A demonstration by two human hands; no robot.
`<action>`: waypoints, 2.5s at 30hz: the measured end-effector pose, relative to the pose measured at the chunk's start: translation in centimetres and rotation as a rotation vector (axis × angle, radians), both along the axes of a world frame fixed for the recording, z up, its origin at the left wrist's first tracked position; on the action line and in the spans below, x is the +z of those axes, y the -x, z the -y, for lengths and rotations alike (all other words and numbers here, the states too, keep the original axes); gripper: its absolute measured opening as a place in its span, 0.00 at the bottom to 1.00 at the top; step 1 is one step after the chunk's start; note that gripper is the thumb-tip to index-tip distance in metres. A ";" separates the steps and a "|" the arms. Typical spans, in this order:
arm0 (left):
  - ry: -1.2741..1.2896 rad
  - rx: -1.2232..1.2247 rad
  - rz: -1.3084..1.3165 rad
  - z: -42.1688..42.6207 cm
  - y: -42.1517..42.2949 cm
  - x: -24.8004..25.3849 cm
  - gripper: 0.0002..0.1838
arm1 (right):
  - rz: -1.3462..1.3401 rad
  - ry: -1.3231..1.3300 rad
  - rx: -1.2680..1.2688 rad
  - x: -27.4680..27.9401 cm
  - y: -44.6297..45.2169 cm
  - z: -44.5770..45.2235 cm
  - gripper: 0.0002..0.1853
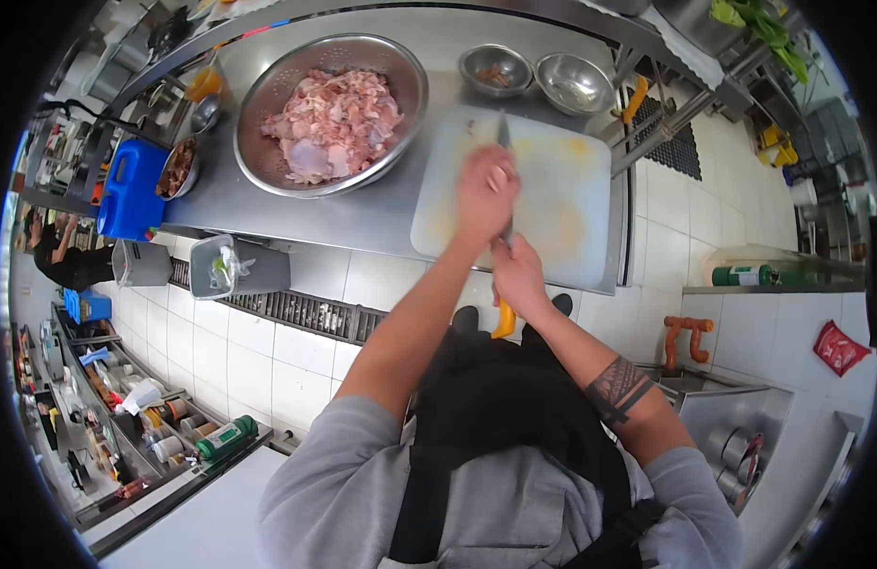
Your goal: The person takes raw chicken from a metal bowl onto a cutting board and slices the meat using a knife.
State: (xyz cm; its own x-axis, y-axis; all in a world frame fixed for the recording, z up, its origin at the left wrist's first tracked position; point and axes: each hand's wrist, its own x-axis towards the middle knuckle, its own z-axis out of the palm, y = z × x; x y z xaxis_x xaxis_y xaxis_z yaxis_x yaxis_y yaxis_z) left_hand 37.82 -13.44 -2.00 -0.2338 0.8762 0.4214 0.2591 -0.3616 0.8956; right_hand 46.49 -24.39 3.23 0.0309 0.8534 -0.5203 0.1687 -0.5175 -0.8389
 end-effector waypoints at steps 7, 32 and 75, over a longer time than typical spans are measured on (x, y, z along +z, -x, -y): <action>-0.331 0.408 -0.209 -9.3 15.4 12.1 0.21 | -0.122 -0.143 0.315 8.8 5.9 -3.7 0.16; 0.789 -0.150 0.065 -12.7 38.2 8.2 0.14 | 0.306 0.053 -0.103 -2.0 -18.0 9.6 0.14; 0.734 -1.099 -0.217 -6.9 -0.9 6.8 0.21 | 0.224 0.112 -0.175 -1.7 -18.9 12.1 0.13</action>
State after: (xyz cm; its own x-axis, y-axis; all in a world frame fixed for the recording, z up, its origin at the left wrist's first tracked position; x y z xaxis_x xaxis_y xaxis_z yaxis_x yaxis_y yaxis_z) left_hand 38.68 -6.58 4.78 0.7446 0.6033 -0.2857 0.3068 0.0708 0.9491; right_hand 65.39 -36.49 1.58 0.2970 0.7630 -0.5741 0.2435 -0.6419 -0.7271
